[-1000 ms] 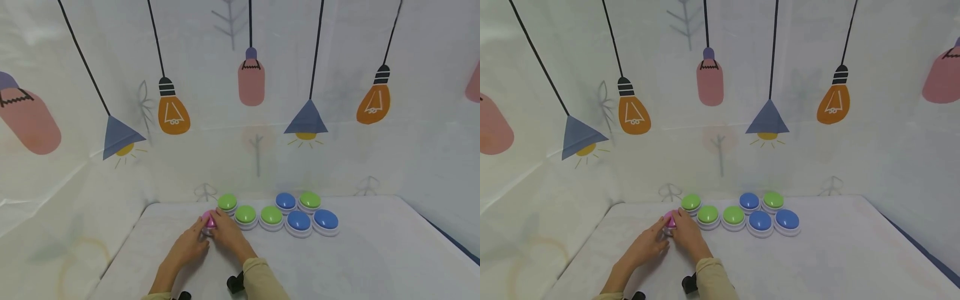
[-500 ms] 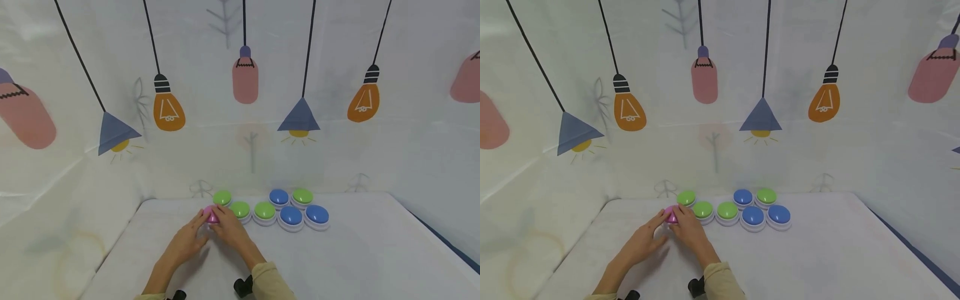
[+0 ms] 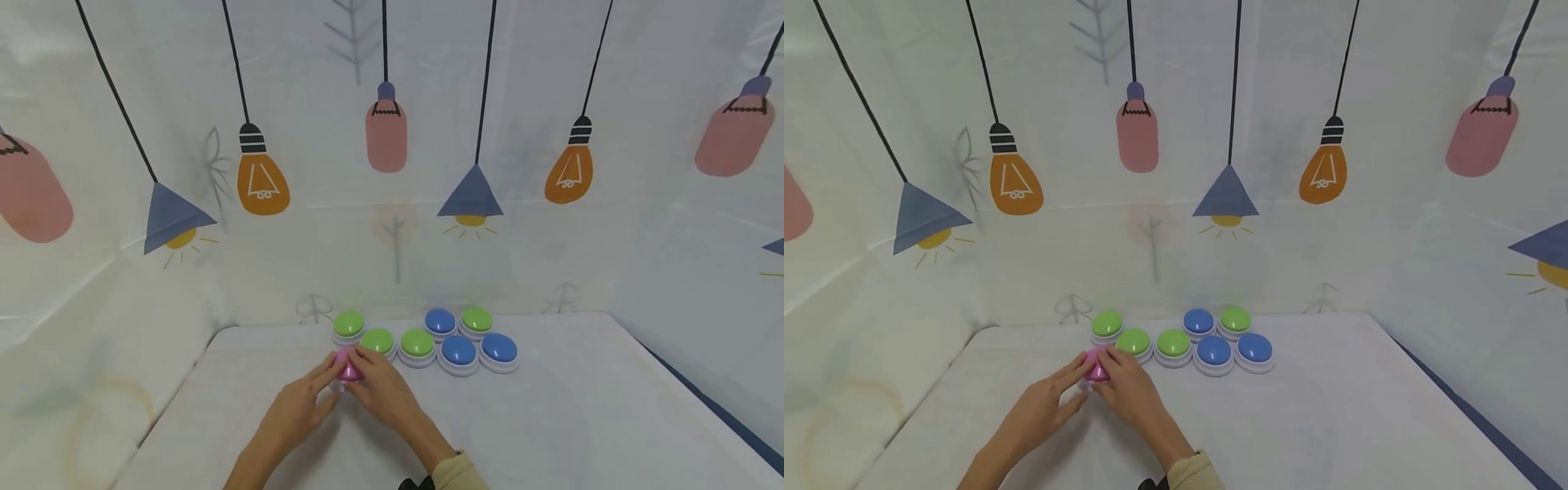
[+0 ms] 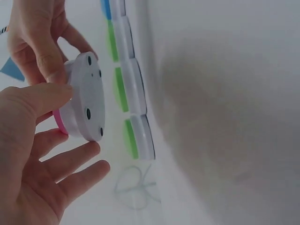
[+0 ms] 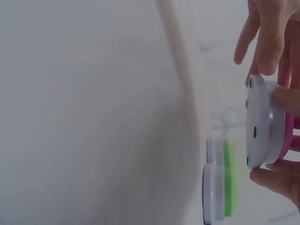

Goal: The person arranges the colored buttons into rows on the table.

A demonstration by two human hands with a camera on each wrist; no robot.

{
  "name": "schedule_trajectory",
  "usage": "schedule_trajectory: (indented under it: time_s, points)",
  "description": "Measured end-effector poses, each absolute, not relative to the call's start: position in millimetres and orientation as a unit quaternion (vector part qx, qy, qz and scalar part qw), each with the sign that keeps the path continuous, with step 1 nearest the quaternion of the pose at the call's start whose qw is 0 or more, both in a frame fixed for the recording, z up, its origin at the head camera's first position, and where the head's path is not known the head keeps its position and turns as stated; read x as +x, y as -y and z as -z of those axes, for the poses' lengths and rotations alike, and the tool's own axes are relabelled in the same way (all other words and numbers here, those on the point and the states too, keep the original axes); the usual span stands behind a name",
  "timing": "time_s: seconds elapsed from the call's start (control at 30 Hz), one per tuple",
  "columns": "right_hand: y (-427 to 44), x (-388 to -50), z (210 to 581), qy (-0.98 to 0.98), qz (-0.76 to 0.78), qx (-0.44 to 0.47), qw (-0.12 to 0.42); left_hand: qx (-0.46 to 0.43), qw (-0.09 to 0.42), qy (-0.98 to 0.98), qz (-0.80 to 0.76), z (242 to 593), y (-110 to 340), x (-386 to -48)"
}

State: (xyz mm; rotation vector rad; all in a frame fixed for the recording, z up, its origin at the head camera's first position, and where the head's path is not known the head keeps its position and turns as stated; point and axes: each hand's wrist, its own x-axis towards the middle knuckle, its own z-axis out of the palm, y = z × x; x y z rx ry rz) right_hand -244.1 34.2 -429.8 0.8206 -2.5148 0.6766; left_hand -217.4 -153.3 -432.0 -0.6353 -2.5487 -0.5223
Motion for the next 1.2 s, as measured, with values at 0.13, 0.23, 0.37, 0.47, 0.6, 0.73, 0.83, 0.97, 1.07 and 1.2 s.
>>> schedule_trajectory:
  time_s: [0.13,0.23,0.37,0.47,0.6,0.73,0.83,0.97,1.07,1.2]
  points:
    - [-41,-233,428,0.902,-0.223,0.307,0.206,-0.248,0.247,0.919,0.181,436,152,-206]
    - [-45,-226,428,0.902,-0.212,0.316,0.205,-0.266,0.254,0.912,0.183,440,153,-199]
    - [-44,-219,431,0.904,-0.204,0.319,0.201,-0.285,0.264,0.904,0.180,443,155,-192]
    - [-43,-217,435,0.903,-0.198,0.324,0.202,-0.300,0.276,0.896,0.175,444,155,-190]
    - [-41,-214,440,0.897,-0.198,0.337,0.208,-0.304,0.267,0.896,0.185,445,155,-188]
    - [-40,-212,444,0.892,-0.197,0.343,0.219,-0.298,0.229,0.905,0.199,445,156,-188]
    - [-40,-212,446,0.890,-0.203,0.344,0.220,-0.300,0.206,0.910,0.198,448,156,-190]
    - [-39,-213,447,0.894,-0.218,0.340,0.197,-0.301,0.196,0.913,0.196,451,158,-190]
    - [-38,-213,448,0.902,-0.221,0.331,0.167,-0.302,0.183,0.914,0.200,452,159,-190]
    - [-37,-214,448,0.907,-0.226,0.325,0.141,-0.299,0.158,0.917,0.210,451,160,-189]
